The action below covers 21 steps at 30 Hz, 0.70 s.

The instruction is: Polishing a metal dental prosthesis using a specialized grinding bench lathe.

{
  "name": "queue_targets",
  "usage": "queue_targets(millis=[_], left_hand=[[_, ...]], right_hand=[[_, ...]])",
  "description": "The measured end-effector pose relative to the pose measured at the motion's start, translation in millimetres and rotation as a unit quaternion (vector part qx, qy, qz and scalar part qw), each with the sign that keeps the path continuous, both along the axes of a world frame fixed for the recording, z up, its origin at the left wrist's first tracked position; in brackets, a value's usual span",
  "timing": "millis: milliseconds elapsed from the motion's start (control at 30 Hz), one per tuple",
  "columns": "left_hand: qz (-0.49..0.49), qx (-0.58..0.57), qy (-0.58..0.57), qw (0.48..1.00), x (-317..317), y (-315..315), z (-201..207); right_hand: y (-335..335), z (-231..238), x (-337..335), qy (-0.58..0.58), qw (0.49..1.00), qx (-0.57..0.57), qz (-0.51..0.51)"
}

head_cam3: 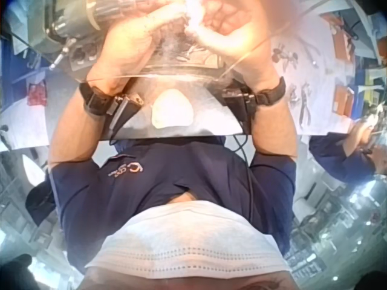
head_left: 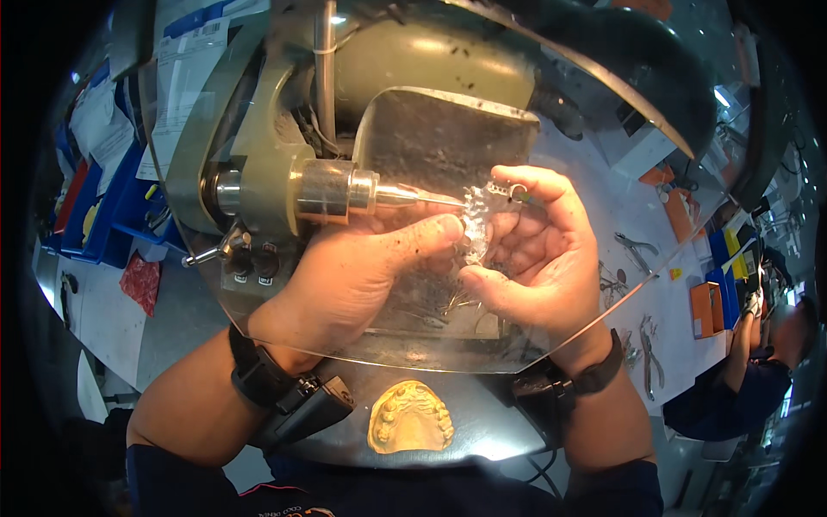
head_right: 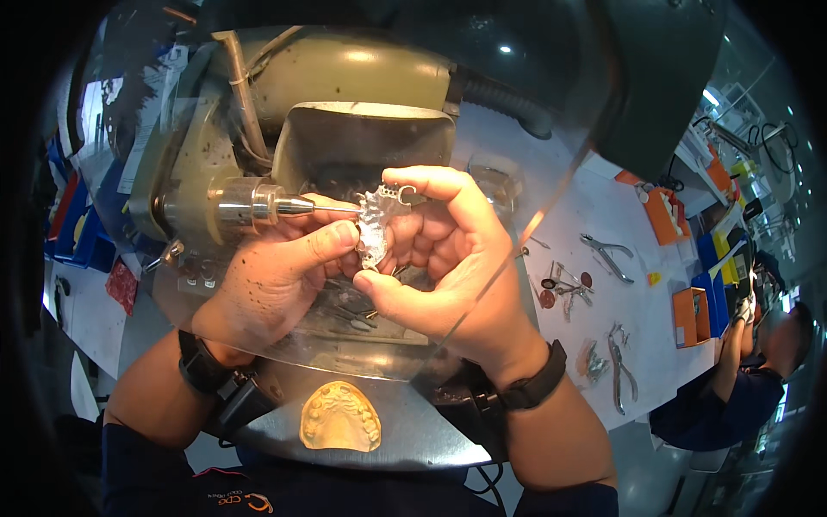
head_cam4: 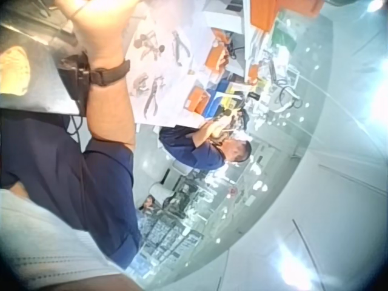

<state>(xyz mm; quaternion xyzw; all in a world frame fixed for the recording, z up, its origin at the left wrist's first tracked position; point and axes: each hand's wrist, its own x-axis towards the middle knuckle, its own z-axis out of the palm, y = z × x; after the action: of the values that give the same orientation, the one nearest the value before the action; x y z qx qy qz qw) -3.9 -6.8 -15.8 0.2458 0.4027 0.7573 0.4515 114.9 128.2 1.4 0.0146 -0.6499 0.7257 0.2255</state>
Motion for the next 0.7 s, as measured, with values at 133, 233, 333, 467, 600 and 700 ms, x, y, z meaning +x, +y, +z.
queue_targets(millis=[133,233,333,467,600,700], left_hand=[[-0.012,-0.012,-0.031,0.999,0.3,0.8,0.8],[-0.01,-0.011,-0.033,0.999,2.1,-1.0,4.1],[-0.016,-0.007,-0.015,1.0,0.0,-0.5,2.6],[-0.043,0.026,-0.011,0.999,-3.6,1.3,1.7],[-0.035,0.02,0.002,0.999,-4.0,1.3,-0.8],[-0.033,0.015,0.004,0.999,-1.8,1.0,2.6]], right_hand=[[1.8,0.6,0.9,-0.011,1.0,-0.01,-0.001],[2.2,2.1,1.7,-0.04,0.999,-0.029,0.011],[1.7,3.9,0.4,-0.035,0.999,-0.013,-0.004],[3.3,1.6,-0.4,-0.02,1.0,-0.014,-0.003],[1.2,4.4,-0.7,-0.03,0.999,-0.029,-0.005],[3.3,3.1,0.7,-0.037,0.999,-0.034,0.001]])
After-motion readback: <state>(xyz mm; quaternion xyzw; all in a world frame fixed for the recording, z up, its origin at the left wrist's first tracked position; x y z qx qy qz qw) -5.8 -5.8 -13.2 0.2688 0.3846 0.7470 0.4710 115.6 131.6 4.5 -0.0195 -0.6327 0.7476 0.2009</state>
